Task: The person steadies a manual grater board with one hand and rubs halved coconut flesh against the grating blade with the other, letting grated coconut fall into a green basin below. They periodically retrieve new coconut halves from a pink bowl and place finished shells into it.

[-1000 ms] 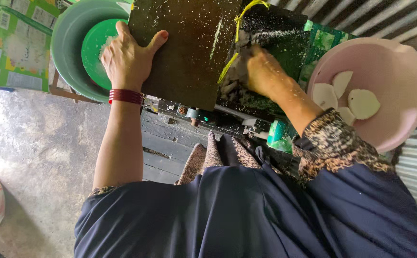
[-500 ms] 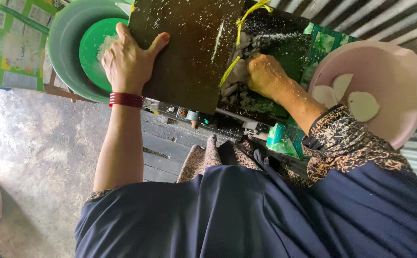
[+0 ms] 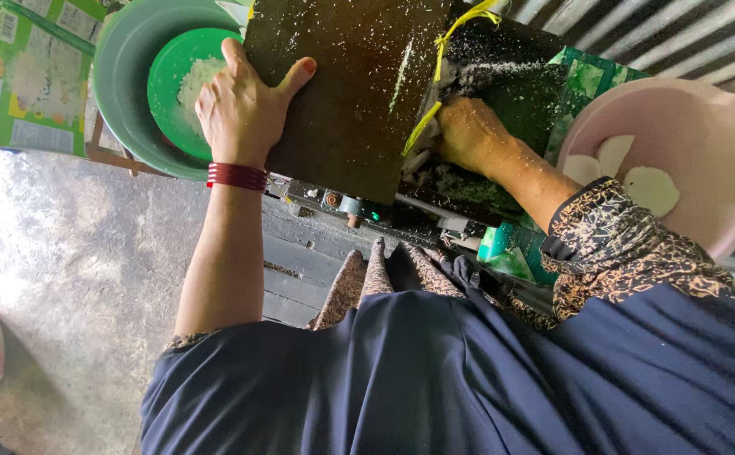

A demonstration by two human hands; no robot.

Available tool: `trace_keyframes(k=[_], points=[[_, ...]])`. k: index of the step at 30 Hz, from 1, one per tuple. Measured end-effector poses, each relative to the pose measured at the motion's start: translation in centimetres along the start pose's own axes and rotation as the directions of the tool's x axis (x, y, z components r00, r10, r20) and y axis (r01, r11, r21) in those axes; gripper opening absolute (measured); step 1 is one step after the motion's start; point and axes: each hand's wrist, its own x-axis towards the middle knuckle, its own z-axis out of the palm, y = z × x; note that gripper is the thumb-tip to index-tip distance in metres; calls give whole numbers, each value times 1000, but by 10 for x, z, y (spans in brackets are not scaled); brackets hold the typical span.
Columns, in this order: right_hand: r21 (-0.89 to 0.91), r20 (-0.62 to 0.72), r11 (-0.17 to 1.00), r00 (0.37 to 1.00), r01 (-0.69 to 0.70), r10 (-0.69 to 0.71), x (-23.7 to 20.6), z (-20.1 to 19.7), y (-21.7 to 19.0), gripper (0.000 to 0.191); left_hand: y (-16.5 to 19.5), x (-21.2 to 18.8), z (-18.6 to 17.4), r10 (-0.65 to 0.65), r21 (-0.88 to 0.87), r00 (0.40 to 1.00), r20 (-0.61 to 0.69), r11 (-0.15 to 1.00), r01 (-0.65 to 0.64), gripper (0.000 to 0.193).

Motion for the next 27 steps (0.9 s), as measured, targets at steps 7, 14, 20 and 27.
trace_keyframes(k=[7,14,20,27], points=[[-72,106,994,990,-87,94,8,4,-7,16,-1,2,2,-12,30,1000,15,999,12,94],[80,-97,996,995,28,-21,7,9,-2,30,-4,5,2,-18,13,1000,9,1000,18,94],[-19,-67,1000,998,-23,21,3,20,12,16,-7,4,6,-3,78,1000,-7,997,4,93],[-6,44,999,998,-42,42,12,32,17,9,-9,3,6,-8,41,1000,8,999,8,97]])
